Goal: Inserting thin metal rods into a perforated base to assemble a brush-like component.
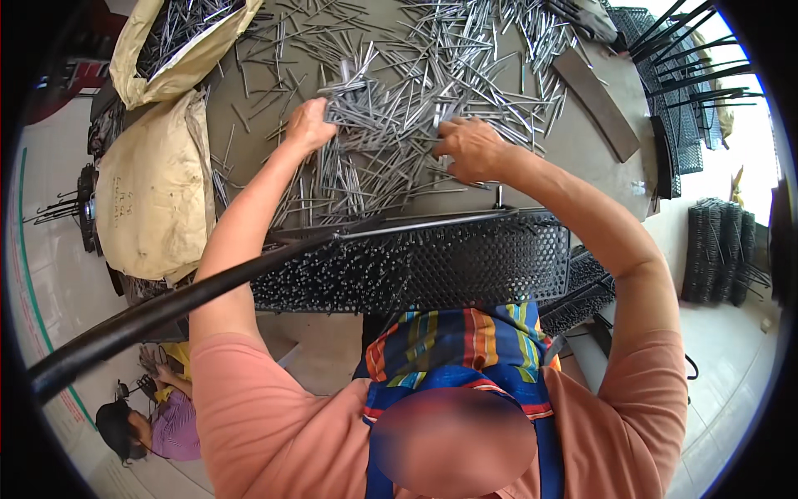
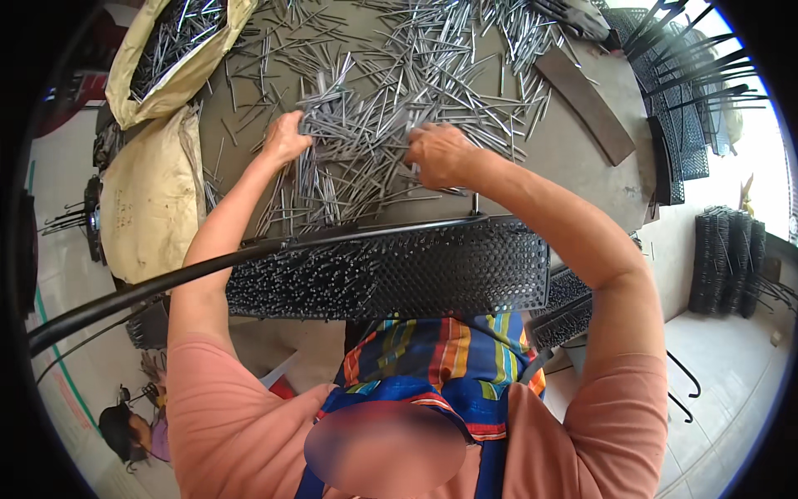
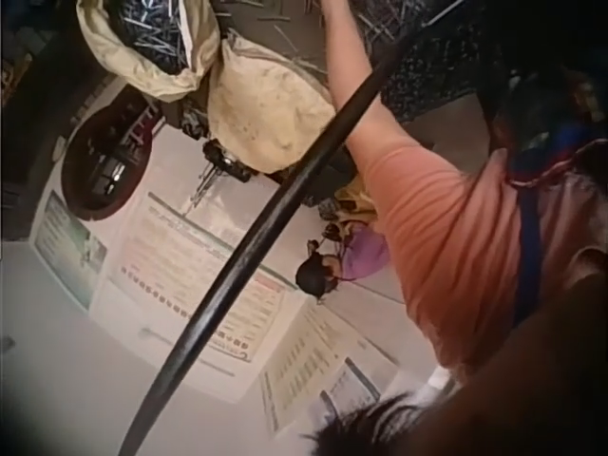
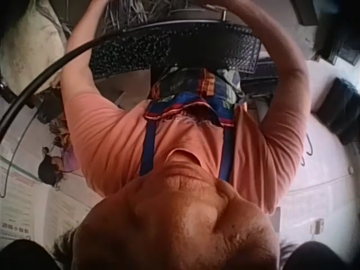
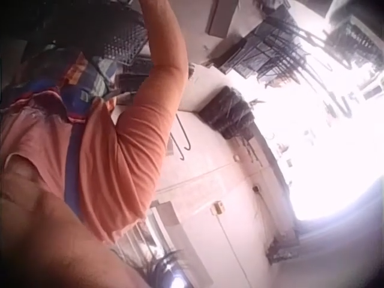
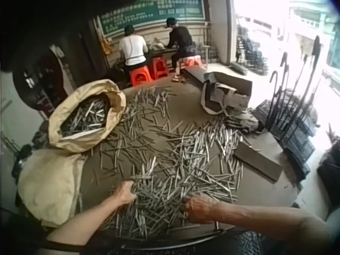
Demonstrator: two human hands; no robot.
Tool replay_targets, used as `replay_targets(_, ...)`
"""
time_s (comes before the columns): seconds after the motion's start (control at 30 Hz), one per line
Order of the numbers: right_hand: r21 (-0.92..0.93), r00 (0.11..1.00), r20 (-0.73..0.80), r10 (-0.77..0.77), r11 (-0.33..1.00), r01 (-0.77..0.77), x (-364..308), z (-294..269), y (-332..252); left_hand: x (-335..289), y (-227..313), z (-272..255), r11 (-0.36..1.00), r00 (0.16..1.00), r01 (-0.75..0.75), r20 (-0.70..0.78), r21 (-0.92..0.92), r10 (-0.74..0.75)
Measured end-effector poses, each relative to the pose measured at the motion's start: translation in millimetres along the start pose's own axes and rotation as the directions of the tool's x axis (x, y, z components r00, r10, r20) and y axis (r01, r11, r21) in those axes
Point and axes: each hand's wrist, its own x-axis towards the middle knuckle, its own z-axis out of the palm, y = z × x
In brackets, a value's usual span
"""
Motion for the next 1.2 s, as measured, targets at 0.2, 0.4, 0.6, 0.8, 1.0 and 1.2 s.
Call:
replay_targets(0.2, 0.113, 0.984, -0.17, -0.057, 0.991, 0.077, 14, 6, 2, 20, 77, -15, 0.989, 0.936, -0.014, 0.347, -0.147, 0.065)
replay_targets(0.4, 0.103, 0.966, -0.252, 0.05, 0.994, -0.025, -41, 8, 21, -12, 153, 6, 0.926, 0.981, 0.06, 0.149, 0.374, -0.124)
replay_targets(0.6, 0.206, 0.905, -0.4, 0.146, 0.976, -0.066, -91, 10, 51, 16, 91, 15, 0.986, 0.998, 0.005, -0.056, 0.168, 0.004)
replay_targets(0.8, 0.389, 0.914, -0.319, 0.252, 0.914, -0.116, -93, 12, 50, 6, 51, 2, 0.919, 0.972, 0.134, -0.131, -0.37, -0.195)
replay_targets(1.0, 0.522, 0.925, -0.293, 0.243, 0.851, -0.058, -50, -31, 17, -21, 94, -49, 0.372, 0.981, 0.113, 0.044, -0.921, -0.189)
replay_targets(1.2, 0.927, 0.782, -0.107, 0.615, -0.224, 0.302, 18, -56, -42, -24, 169, -96, -0.081, 0.865, -0.391, -0.336, -0.917, -0.372)
